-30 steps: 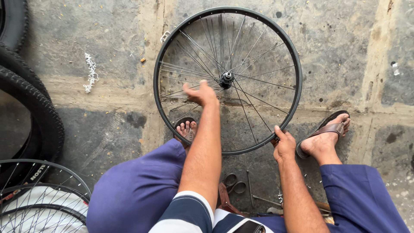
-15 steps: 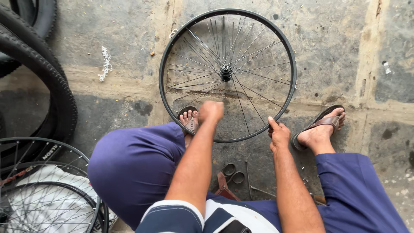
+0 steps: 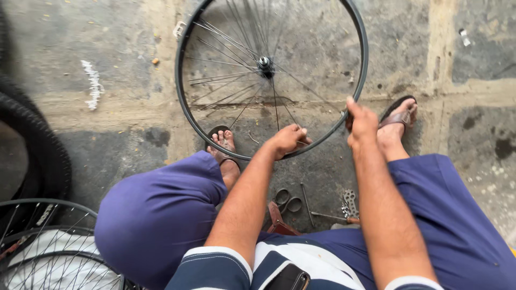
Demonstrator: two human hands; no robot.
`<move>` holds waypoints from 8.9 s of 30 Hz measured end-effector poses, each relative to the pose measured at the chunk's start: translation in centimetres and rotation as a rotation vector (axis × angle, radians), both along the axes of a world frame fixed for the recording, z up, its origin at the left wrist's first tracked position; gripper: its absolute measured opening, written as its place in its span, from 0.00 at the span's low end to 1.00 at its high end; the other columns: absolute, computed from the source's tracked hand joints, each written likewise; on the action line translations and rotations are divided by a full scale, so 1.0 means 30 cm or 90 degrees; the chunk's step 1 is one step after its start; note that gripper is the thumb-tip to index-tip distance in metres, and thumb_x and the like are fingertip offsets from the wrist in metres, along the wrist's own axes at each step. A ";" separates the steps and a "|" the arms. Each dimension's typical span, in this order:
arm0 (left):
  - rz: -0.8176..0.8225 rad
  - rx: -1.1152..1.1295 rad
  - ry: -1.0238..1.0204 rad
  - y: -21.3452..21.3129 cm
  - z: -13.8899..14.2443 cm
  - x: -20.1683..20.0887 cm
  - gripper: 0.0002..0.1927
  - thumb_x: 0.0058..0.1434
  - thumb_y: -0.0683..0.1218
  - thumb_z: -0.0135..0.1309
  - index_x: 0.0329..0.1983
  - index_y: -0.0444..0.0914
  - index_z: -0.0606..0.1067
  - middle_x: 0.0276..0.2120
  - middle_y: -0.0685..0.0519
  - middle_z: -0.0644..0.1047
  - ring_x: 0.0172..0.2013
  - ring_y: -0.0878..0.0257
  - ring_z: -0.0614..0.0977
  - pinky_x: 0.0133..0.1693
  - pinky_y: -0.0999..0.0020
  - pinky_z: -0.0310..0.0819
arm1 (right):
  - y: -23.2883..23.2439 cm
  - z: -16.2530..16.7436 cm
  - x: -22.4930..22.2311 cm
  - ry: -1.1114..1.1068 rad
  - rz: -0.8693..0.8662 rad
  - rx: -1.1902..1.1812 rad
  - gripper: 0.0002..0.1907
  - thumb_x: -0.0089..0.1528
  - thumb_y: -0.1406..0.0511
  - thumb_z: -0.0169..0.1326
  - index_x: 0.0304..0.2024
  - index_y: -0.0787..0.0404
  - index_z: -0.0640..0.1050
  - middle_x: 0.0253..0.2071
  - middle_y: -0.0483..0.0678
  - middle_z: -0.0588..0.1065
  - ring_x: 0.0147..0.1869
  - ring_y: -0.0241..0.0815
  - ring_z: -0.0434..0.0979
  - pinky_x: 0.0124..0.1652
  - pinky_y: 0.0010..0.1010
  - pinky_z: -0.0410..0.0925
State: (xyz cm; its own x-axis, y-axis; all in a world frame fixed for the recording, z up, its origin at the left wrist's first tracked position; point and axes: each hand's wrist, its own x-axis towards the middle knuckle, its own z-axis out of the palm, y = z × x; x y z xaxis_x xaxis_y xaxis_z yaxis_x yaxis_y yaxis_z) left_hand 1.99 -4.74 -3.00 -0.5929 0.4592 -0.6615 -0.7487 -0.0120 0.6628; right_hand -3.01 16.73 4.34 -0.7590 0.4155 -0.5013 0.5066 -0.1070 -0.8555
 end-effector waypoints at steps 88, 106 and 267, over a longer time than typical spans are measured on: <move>0.071 0.030 0.023 0.233 0.052 -0.086 0.13 0.66 0.49 0.53 0.44 0.34 0.75 0.30 0.49 0.80 0.26 0.62 0.81 0.27 0.62 0.75 | -0.088 -0.004 0.219 0.110 0.137 -0.037 0.11 0.60 0.75 0.62 0.46 0.66 0.79 0.40 0.46 0.80 0.42 0.35 0.80 0.44 0.27 0.75; -0.050 -0.230 0.213 0.235 0.055 -0.081 0.18 0.71 0.52 0.53 0.38 0.32 0.81 0.27 0.46 0.83 0.30 0.58 0.84 0.37 0.60 0.76 | 0.043 -0.111 0.259 -0.021 0.003 -0.219 0.13 0.63 0.78 0.48 0.51 0.74 0.74 0.51 0.60 0.76 0.55 0.53 0.79 0.59 0.40 0.73; 0.015 -0.354 0.286 0.109 0.073 -0.204 0.10 0.57 0.48 0.61 0.37 0.38 0.79 0.35 0.45 0.82 0.38 0.48 0.82 0.40 0.53 0.76 | -0.109 -0.120 0.257 0.109 0.029 -0.190 0.10 0.61 0.77 0.60 0.40 0.60 0.76 0.37 0.45 0.77 0.40 0.38 0.77 0.42 0.29 0.73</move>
State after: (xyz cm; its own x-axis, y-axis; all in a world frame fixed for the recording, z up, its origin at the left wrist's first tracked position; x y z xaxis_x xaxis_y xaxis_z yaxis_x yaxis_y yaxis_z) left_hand -4.15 -1.48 -0.81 -0.8686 0.1085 -0.4835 -0.4056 0.4048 0.8195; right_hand 4.70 13.47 0.75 -0.8572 0.2332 -0.4591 0.3679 -0.3465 -0.8629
